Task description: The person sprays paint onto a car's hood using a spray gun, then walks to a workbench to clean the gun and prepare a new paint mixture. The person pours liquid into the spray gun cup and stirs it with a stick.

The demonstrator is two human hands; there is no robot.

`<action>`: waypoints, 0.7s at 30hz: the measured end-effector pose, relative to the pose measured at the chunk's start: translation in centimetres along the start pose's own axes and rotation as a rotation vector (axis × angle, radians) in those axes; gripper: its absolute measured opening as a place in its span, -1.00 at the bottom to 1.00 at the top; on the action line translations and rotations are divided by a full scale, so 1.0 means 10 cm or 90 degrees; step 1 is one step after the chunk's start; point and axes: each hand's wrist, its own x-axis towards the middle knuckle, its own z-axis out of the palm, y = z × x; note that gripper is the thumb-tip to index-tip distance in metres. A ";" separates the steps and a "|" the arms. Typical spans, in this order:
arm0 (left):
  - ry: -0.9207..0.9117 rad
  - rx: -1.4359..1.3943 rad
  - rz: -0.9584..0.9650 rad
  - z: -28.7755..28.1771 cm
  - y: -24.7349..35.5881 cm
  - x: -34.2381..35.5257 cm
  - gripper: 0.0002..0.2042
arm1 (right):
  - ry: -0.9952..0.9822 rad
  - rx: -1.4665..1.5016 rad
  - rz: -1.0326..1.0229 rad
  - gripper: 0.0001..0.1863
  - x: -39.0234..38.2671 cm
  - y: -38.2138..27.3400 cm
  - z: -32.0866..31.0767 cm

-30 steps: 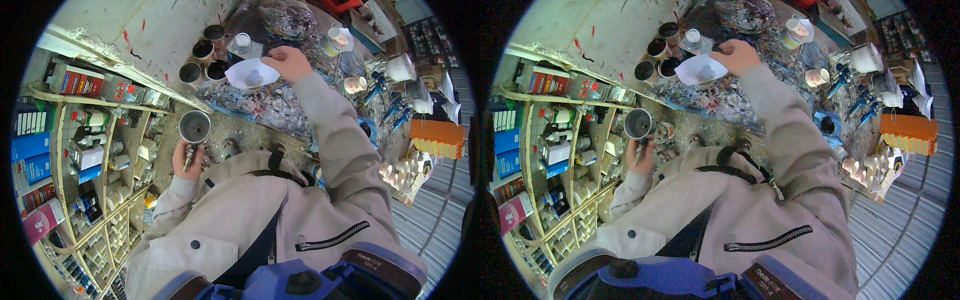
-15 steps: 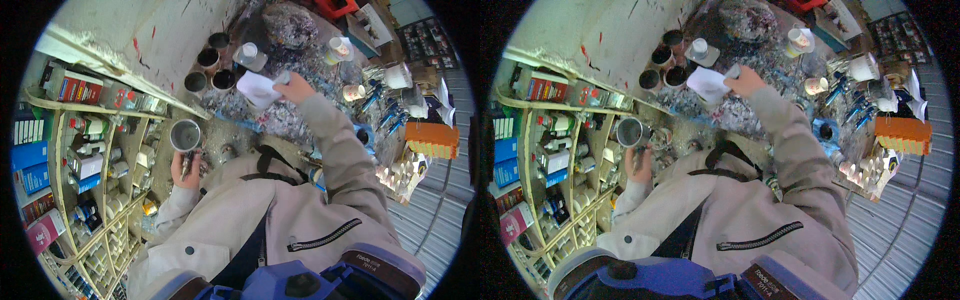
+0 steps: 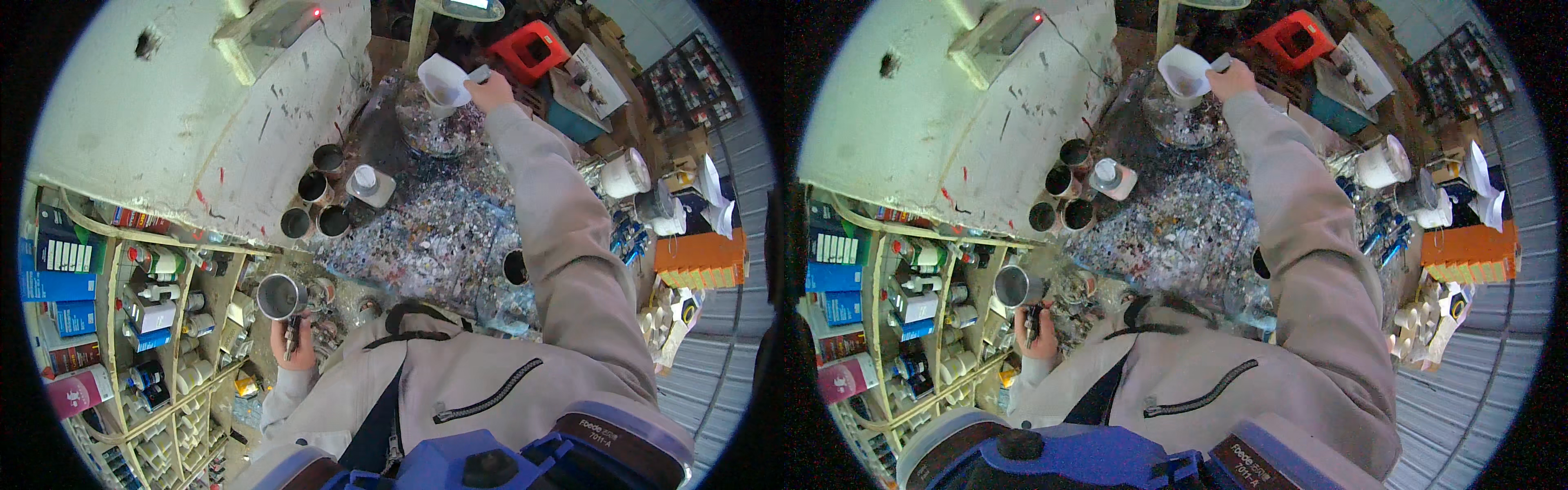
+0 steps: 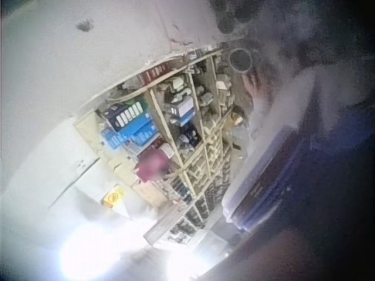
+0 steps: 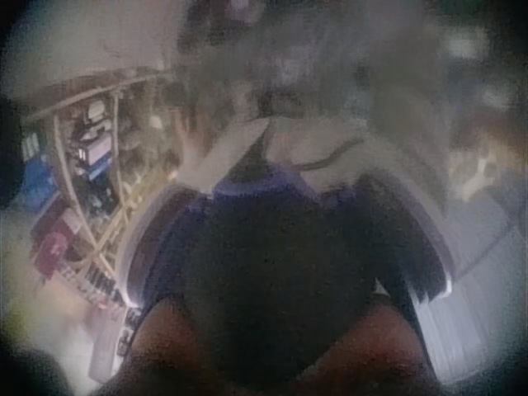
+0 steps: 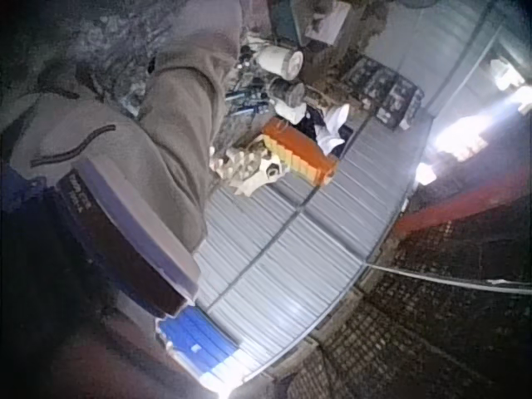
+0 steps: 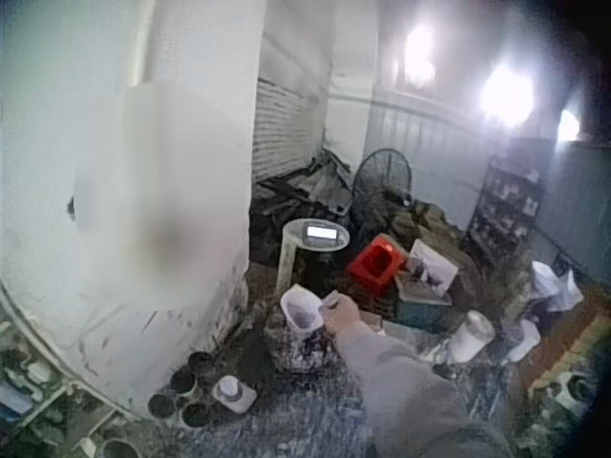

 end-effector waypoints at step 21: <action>0.049 -0.008 0.016 0.60 1.33 0.45 -0.82 | 0.064 -0.406 -0.257 -0.22 1.01 -0.06 -0.87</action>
